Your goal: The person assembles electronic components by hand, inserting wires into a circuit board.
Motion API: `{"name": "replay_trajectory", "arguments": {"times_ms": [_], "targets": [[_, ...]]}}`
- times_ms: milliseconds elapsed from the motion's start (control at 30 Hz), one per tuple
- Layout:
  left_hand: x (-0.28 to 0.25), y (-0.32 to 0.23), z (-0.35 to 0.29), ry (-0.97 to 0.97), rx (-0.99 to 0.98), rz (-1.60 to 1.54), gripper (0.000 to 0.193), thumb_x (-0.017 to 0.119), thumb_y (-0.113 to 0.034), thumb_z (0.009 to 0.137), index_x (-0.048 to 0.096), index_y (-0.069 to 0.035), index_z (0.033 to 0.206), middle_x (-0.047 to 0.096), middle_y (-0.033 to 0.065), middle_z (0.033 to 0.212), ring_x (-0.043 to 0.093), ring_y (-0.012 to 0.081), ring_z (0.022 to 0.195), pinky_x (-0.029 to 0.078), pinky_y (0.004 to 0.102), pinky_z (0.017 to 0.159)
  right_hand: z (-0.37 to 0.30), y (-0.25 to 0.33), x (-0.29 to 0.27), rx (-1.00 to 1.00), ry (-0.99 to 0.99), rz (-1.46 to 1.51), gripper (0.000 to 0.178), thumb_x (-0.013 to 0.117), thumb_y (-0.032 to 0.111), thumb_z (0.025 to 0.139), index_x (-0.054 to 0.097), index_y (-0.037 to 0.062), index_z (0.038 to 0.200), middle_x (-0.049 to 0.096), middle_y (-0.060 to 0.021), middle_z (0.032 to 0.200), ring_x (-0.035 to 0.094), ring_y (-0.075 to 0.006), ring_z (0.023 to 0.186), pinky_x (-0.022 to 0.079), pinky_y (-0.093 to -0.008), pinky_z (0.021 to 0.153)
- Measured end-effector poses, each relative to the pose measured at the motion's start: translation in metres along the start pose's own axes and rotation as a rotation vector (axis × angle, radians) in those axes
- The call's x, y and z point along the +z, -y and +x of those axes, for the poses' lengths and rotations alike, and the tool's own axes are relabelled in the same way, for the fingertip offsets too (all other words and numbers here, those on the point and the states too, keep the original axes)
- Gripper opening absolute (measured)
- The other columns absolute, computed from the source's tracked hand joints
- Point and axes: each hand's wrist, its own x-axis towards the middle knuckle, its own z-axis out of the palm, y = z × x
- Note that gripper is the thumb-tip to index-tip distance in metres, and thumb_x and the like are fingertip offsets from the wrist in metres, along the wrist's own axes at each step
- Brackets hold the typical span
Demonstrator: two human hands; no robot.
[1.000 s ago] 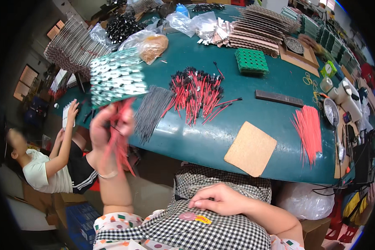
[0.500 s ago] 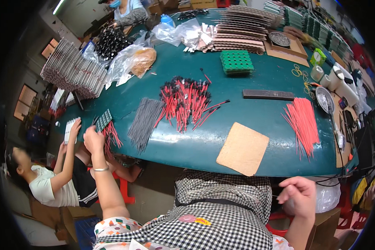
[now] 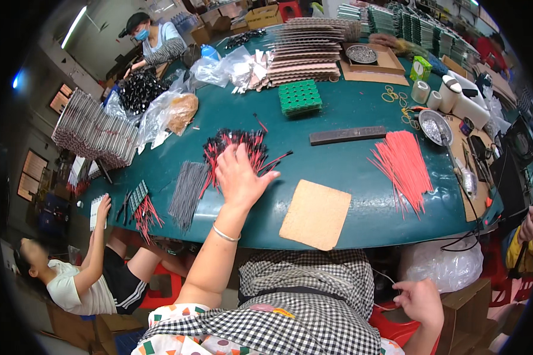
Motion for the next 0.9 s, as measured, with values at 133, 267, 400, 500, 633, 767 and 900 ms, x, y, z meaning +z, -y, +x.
{"name": "replay_trajectory", "arguments": {"times_ms": [133,267,400,500,633,767,900], "targets": [[0.006,0.026,0.000,-0.148,-0.152,0.038,0.077,0.083,-0.046,0.071,0.052,-0.001,0.126,0.050,0.0180,0.126,0.045,0.0374,0.119,0.038,0.0516,0.101,-0.017,-0.067,0.035,0.321,0.091,0.097,0.023,0.078,0.006,0.068,0.076,0.0028,0.091,0.070,-0.0130,0.066,0.071,-0.0269,0.064,0.056,-0.0344,0.067],[-0.015,0.082,0.022,0.021,-0.388,0.205,0.056,0.071,-0.054,0.082,0.070,-0.001,0.099,0.055,0.0168,0.119,0.047,0.0355,0.116,0.039,0.0493,0.098,-0.024,-0.087,0.043,0.312,0.128,-0.246,0.041,0.088,0.027,0.061,0.076,0.0008,0.090,0.069,-0.0141,0.065,0.069,-0.0313,0.066,0.055,-0.0377,0.071],[-0.005,0.085,0.031,0.224,-0.402,0.392,0.069,0.061,-0.066,0.083,0.074,0.000,0.099,0.059,0.0165,0.118,0.049,0.0344,0.117,0.041,0.0505,0.096,0.000,-0.052,0.023,0.322,-0.093,-0.145,0.040,0.087,0.023,0.063,0.075,-0.0003,0.094,0.069,-0.0159,0.069,0.069,-0.0314,0.066,0.053,-0.0404,0.064],[0.010,0.077,0.034,0.251,-0.478,0.380,0.081,0.056,-0.075,0.081,0.074,0.002,0.102,0.057,0.0179,0.126,0.047,0.0348,0.121,0.039,0.0520,0.098,0.017,-0.028,0.015,0.144,-0.235,-0.094,0.042,0.085,0.017,0.067,0.071,-0.0009,0.102,0.068,-0.0145,0.067,0.068,-0.0324,0.065,0.051,-0.0415,0.062],[0.025,0.080,0.042,0.249,-0.611,0.302,0.087,0.057,-0.079,0.078,0.073,0.002,0.104,0.057,0.0184,0.127,0.046,0.0350,0.124,0.038,0.0513,0.100,0.032,-0.006,0.011,0.100,-0.167,-0.043,0.043,0.085,0.017,0.067,0.071,0.0002,0.104,0.069,-0.0144,0.071,0.068,-0.0323,0.068,0.052,-0.0409,0.064],[0.032,0.075,0.050,0.247,-0.659,0.243,0.090,0.058,-0.081,0.075,0.072,0.002,0.108,0.055,0.0171,0.127,0.045,0.0345,0.125,0.036,0.0506,0.101,0.037,-0.002,0.010,-0.005,-0.119,-0.102,0.049,0.084,0.017,0.067,0.069,0.0007,0.110,0.071,-0.0144,0.083,0.069,-0.0308,0.076,0.053,-0.0406,0.068],[0.038,0.073,0.055,0.176,-0.712,0.203,0.092,0.058,-0.081,0.075,0.070,0.002,0.111,0.053,0.0164,0.130,0.045,0.0340,0.125,0.036,0.0500,0.101,0.036,-0.001,0.004,0.001,-0.143,-0.084,0.050,0.084,0.019,0.068,0.068,0.0020,0.113,0.072,-0.0138,0.089,0.069,-0.0310,0.079,0.053,-0.0413,0.070]]}}
